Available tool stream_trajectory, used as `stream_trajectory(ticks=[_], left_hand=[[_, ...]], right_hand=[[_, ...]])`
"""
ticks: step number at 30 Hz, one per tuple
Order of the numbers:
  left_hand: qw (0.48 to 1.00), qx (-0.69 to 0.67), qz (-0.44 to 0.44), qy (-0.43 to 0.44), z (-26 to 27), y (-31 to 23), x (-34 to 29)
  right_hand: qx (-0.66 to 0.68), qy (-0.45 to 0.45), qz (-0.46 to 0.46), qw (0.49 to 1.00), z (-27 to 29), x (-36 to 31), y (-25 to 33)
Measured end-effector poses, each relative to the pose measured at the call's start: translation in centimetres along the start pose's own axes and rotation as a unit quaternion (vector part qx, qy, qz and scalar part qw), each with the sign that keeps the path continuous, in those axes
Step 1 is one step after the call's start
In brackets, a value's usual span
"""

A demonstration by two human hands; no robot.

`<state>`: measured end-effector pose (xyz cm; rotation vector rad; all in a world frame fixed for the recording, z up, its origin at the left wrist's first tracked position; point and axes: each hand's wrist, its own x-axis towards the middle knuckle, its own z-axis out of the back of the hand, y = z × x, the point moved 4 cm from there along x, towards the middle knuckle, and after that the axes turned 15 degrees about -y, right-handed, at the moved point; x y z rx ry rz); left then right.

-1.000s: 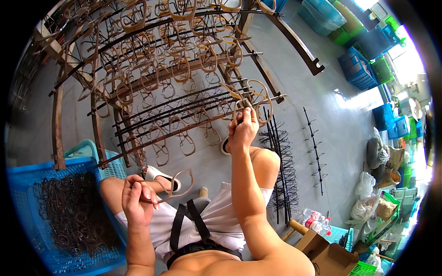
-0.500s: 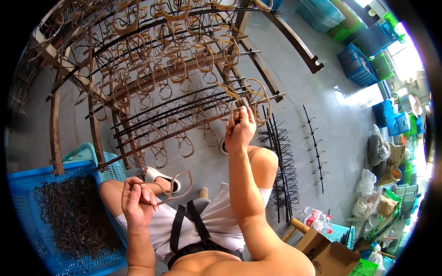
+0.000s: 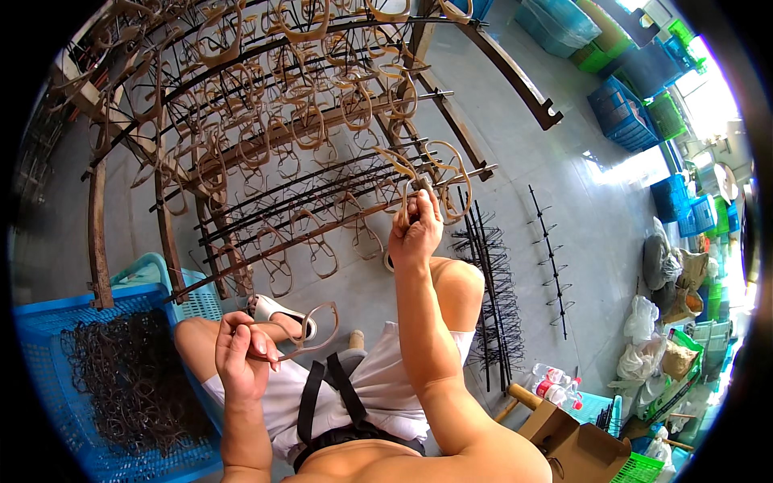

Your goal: The person sits on a stool and repeatedly picks up metal hooks from a blue basket, then attaches them to the ends of wooden hangers on a multi-tiered metal rack. The person handles the hooks and hangers one at a time, securing them onto the rack structure.

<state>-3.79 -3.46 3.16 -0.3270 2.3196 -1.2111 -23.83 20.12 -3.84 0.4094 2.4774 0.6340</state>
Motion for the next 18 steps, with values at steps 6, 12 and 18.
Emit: stream_trajectory(ticks=[6,12,18], left_hand=[[1.000,0.006,0.003,-0.006,0.1,-0.1,-0.1],[1.000,0.005,0.009,0.001,0.1,0.3,-0.3],[0.999,-0.022,0.023,0.019,-0.1,0.5,-0.2]], right_hand=[[-0.114,0.031,0.100,0.988,0.4,-0.8,-0.6],[-0.222,0.093,0.171,0.955,1.6,-0.7,-0.7],[-0.257,0.110,0.171,0.945,1.3,-0.8,-0.3]])
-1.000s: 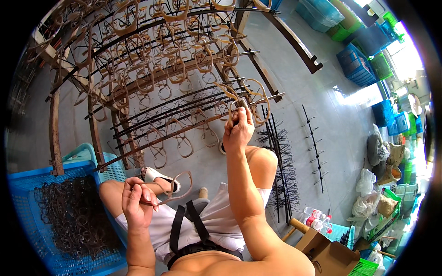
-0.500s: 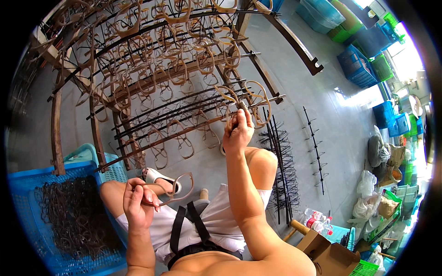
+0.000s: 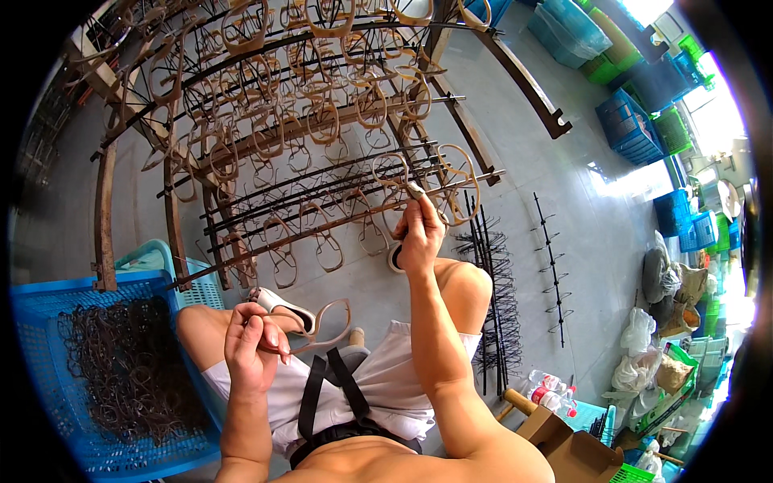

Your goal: The person sits on a stool and repeatedly picks up metal hooks from a blue basket, then attaches them to the ends of wooden hangers on a multi-tiered metal rack. The person handles the hooks and hangers one at a time, securing them onto the rack structure.

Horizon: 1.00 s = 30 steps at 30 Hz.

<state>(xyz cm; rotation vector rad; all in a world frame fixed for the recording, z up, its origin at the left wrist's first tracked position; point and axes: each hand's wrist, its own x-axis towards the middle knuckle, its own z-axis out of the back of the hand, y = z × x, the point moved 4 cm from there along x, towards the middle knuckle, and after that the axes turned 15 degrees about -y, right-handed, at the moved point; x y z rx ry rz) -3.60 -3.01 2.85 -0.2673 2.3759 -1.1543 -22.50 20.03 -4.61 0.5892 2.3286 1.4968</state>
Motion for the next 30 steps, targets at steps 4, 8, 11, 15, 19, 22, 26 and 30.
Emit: stream_trajectory(ticks=[4,8,11,15,19,22,26,30], left_hand=[[1.000,-0.001,-0.007,0.006,-0.4,-0.3,0.0],[1.000,0.001,-0.019,0.004,-0.3,-0.6,0.0],[1.000,-0.002,-0.028,-0.011,-0.4,-0.9,-0.1],[0.998,-0.039,0.007,-0.041,0.6,-1.0,0.4],[0.996,-0.047,0.055,-0.050,0.0,-0.5,1.0],[0.995,-0.084,0.048,-0.032,-0.9,-0.4,1.4],[0.973,-0.053,-0.215,-0.070,-2.4,-0.3,0.5],[0.874,0.256,-0.412,0.029,-2.9,2.9,-1.2]], right_hand=[[-0.028,0.005,0.023,0.999,0.1,0.4,0.3],[-0.036,-0.027,0.001,0.999,-0.1,0.8,1.1],[-0.023,-0.030,-0.034,0.999,-0.2,1.0,1.8],[-0.145,-0.042,0.012,0.988,0.8,0.6,2.7],[-0.443,0.081,0.311,0.837,-0.7,-6.9,7.4],[-0.174,0.411,0.105,0.889,-2.3,-12.1,6.5],[0.051,0.227,-0.314,0.920,-1.0,-17.4,1.8],[0.068,0.095,-0.260,0.958,-2.5,-19.9,2.9]])
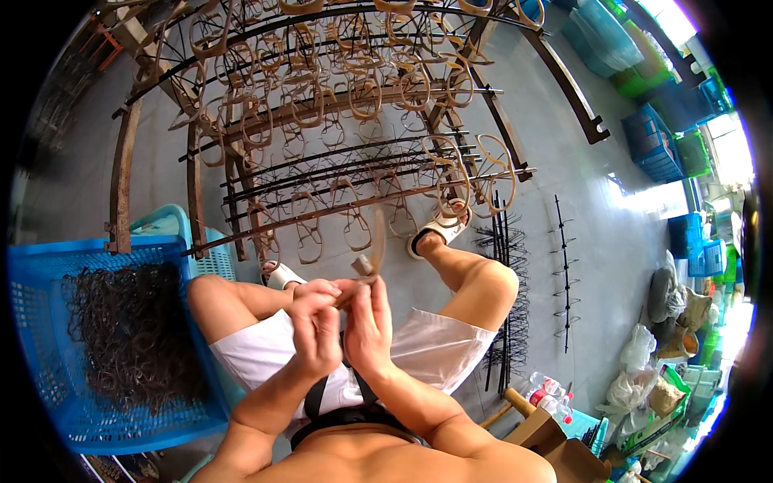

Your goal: The person sits on a stool and repeatedly picks up metal hooks from a blue basket, then attaches them to the ends of wooden hangers on a multi-tiered metal rack. The person handles the hooks and hangers one at a time, securing them onto the rack structure.

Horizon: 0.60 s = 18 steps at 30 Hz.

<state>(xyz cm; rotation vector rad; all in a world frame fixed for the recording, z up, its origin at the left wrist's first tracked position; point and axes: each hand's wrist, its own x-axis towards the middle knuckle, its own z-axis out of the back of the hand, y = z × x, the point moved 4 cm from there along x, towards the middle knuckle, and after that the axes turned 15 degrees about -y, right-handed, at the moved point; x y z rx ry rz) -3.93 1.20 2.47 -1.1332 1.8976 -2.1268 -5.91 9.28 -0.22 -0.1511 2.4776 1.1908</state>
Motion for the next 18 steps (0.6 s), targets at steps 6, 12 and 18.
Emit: stream_trajectory(ticks=[6,12,18], left_hand=[[0.941,0.311,-0.084,-0.100,12.0,2.5,3.2],[0.568,0.784,0.150,-0.203,37.2,16.6,-0.2],[0.709,0.564,0.381,-0.184,46.2,25.3,-2.6]], right_hand=[[-0.178,-0.115,0.380,0.900,1.4,8.1,7.2],[-0.153,-0.171,0.259,0.938,1.5,14.4,4.0],[-0.100,-0.170,0.175,0.965,0.9,14.7,4.4]])
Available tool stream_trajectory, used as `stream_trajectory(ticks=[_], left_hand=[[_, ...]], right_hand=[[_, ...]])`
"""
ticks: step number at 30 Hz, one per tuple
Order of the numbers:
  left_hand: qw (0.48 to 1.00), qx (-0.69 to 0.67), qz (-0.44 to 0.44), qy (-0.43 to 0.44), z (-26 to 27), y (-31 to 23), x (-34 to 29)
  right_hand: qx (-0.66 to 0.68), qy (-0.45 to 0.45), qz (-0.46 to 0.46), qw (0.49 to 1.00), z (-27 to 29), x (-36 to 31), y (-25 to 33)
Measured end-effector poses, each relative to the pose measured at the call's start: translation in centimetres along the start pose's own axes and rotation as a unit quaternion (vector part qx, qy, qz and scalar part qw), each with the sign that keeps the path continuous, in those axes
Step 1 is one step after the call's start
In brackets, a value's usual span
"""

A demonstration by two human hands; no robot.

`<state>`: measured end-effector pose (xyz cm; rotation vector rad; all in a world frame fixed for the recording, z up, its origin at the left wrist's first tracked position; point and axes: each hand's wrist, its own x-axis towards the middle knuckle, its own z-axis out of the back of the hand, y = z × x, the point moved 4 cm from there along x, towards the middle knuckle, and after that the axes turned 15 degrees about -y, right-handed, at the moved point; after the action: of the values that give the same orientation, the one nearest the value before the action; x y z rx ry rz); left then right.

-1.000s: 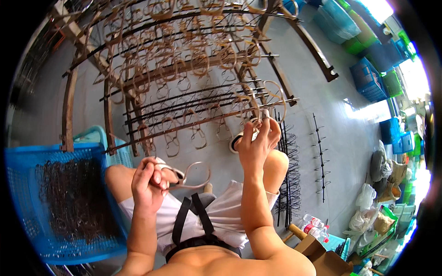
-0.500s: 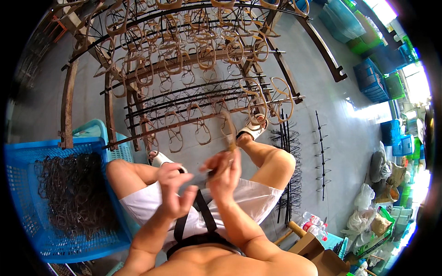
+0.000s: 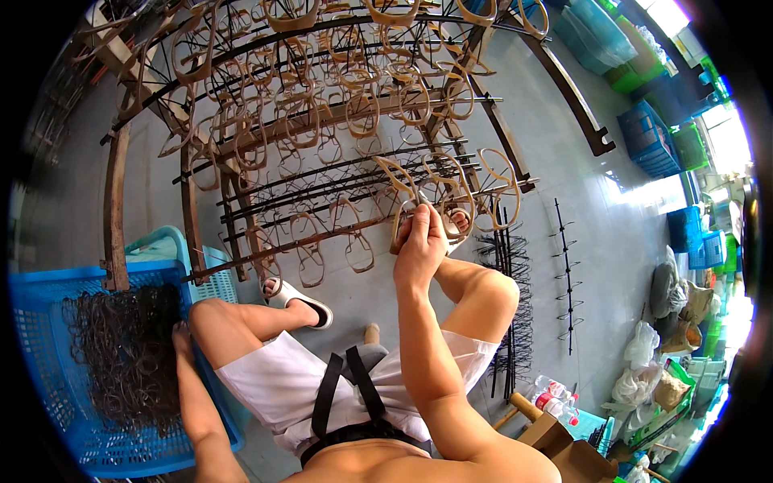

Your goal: The person sits on a stool and repeatedly picks up metal hooks from a blue basket, then attaches them to the ends of wooden hangers on a multi-tiered metal rack. The person handles the hooks and hangers one at a time, securing them onto the rack structure.

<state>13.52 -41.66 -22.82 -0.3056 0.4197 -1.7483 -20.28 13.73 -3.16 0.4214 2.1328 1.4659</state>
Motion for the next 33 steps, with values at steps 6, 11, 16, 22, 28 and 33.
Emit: stream_trajectory(ticks=[6,11,16,22,28,33], left_hand=[[0.988,0.144,0.042,-0.032,1.0,-0.8,0.1],[0.983,0.168,0.075,-0.023,0.1,-0.3,0.0],[0.985,0.148,0.083,-0.012,-0.8,1.5,1.2],[0.980,0.168,0.105,-0.032,-0.5,4.2,1.9],[0.933,0.335,0.126,-0.030,3.5,-0.1,-2.6],[0.917,0.391,0.062,0.046,2.8,6.4,1.1]], right_hand=[[-0.036,-0.073,0.089,0.993,-0.3,-0.4,-0.8],[-0.030,-0.054,0.054,0.997,-0.7,-1.0,0.1],[0.011,-0.053,0.046,0.997,-0.6,-1.3,0.2],[-0.014,-0.040,0.045,0.998,-1.1,-1.1,-0.2],[-0.015,0.064,0.067,0.996,-0.4,-0.3,-0.9],[-0.149,0.112,0.211,0.959,-0.2,-0.9,-0.6]])
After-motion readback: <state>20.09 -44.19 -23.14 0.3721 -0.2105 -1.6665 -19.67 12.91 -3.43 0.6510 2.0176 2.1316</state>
